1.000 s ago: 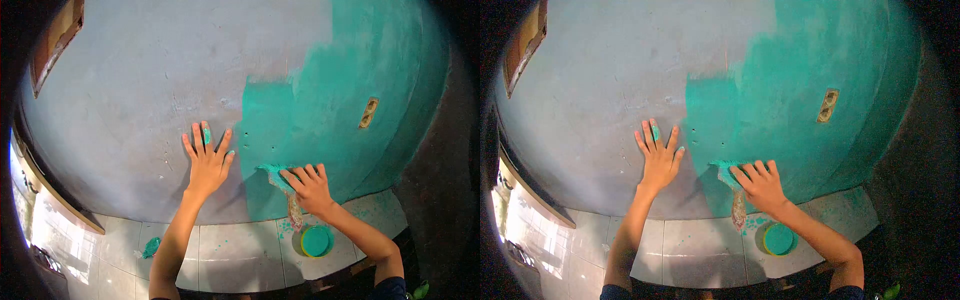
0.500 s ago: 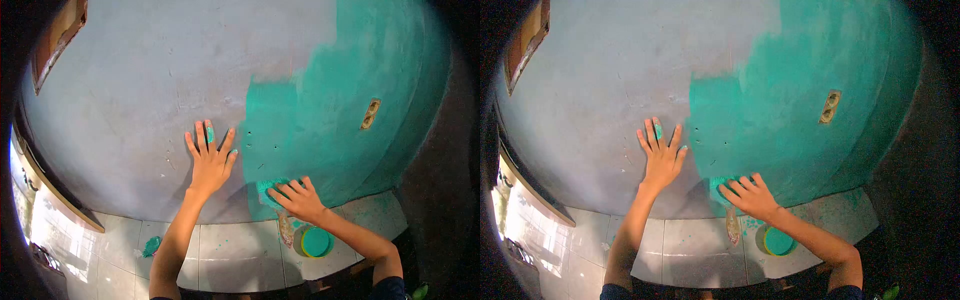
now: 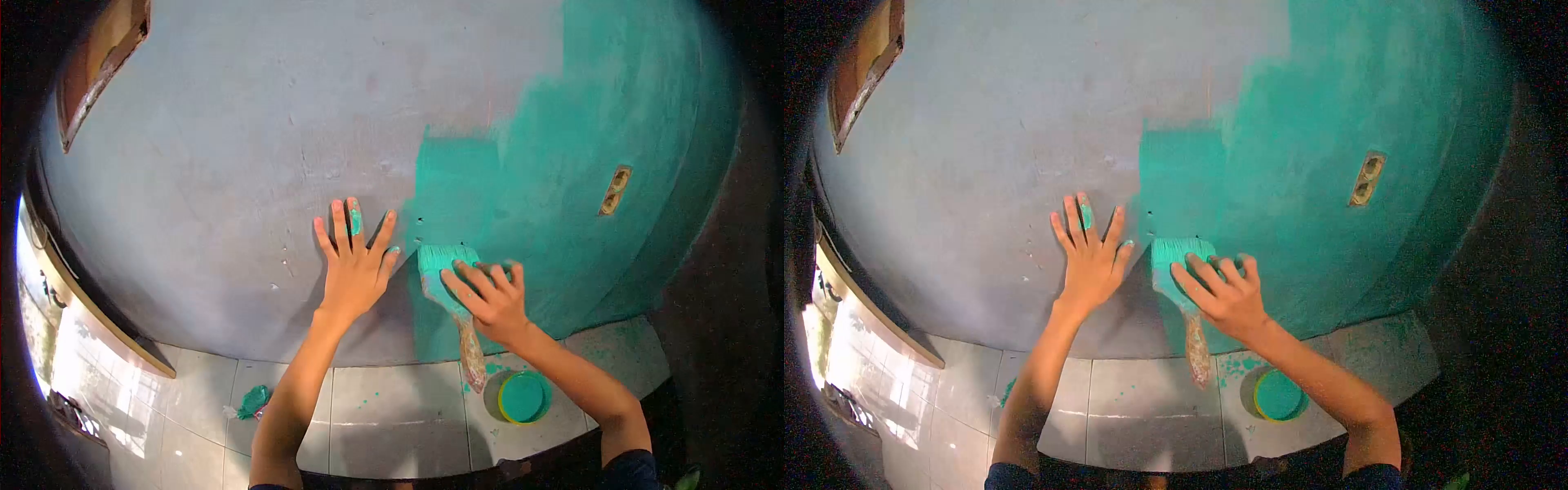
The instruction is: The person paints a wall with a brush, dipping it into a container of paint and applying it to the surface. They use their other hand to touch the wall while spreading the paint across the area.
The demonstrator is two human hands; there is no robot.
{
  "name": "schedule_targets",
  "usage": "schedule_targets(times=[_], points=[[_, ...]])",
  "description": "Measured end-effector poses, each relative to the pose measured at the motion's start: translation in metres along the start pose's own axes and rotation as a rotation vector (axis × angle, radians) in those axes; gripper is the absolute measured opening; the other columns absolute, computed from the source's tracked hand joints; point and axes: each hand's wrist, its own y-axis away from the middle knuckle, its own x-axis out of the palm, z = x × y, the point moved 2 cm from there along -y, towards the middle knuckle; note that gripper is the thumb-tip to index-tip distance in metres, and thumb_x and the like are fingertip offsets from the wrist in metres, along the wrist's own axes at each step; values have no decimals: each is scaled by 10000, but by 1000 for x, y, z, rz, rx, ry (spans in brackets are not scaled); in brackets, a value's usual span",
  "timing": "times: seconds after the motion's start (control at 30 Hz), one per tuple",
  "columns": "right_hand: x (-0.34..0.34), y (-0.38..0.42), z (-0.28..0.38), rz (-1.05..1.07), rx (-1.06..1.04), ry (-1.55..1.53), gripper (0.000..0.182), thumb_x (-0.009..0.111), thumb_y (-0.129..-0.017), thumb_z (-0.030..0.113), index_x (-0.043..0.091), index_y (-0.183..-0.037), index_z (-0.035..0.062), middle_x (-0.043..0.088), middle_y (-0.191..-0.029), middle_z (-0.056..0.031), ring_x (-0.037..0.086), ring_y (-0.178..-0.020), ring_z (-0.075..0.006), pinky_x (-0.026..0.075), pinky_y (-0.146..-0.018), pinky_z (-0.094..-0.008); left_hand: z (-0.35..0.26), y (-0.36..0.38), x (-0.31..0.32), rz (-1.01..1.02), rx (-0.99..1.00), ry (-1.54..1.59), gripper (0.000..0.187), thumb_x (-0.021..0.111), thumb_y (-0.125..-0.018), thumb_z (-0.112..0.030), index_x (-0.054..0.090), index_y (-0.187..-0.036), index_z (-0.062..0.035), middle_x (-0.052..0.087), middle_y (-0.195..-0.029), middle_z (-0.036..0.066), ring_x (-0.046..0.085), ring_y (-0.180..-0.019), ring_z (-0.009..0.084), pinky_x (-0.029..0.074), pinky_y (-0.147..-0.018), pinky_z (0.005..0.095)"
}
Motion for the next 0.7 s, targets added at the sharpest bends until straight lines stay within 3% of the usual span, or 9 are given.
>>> schedule_targets(times=[0.07, 0.13, 0.3, 0.43, 0.53, 0.6, 0.7], points=[[20, 29, 8, 7, -59, 49, 423, 659, -805, 241, 665, -1228, 226, 665, -1161, 7, 570, -865, -186, 400, -803, -412, 1, 0, -1, -8, 4, 3, 590, 466, -1035, -384, 319, -1585, -231, 144, -1610, 345, 44, -1509, 518, 11, -1139, 735], [35, 59, 23, 175, -194, 12, 459, 654, -807, 227, 627, -1266, 223, 641, -1148, 6, 550, -866, -183, 412, -804, -405, 0, 0, -1, 26, -13, -17, 584, 447, -1041, -394, 317, -1586, -232, 137, -1612, 342, 42, -1509, 517, 7, -1139, 735], [53, 109, 32, 419, -261, -164, 499, 658, -807, 179, 599, -1301, 212, 610, -1166, -8, 536, -938, -210, 411, -857, -440, 1, 0, 0, 33, -9, -20, 589, 440, -1041, -403, 307, -1589, -233, 138, -1615, 337, 39, -1510, 514, 0, -1139, 737], [37, 68, 17, 362, -189, -121, 518, 688, -789, 203, 607, -1300, 212, 605, -1191, -2, 533, -944, -209, 401, -872, -452, 1, 1, 2, 12, -8, -5, 597, 449, -1040, -403, 295, -1594, -242, 132, -1620, 328, 31, -1513, 509, -2, -1141, 733], [14, 21, 8, 207, -126, -65, 509, 707, -771, 232, 635, -1275, 220, 627, -1196, 5, 561, -933, -199, 396, -870, -460, 1, 1, 0, 3, -13, 7, 608, 463, -1034, -401, 289, -1597, -253, 123, -1626, 321, 31, -1514, 508, 3, -1146, 727], [-1, -3, 2, -86, 2, -66, 477, 706, -773, 246, 660, -1247, 239, 657, -1166, 16, 593, -919, -184, 390, -870, -457, 1, 1, 0, 14, 2, 7, 604, 473, -1030, -382, 310, -1587, -213, 112, -1611, 353, 12, -1507, 527, -11, -1137, 735], [9, 9, 6, -66, -8, -31, 430, 679, -802, 236, 674, -1231, 252, 676, -1140, 25, 612, -917, -180, 397, -854, -448, 2, 1, 1, 3, 18, 14, 598, 482, -1027, -361, 334, -1575, -174, 103, -1600, 377, -2, -1500, 545, -23, -1132, 741]])
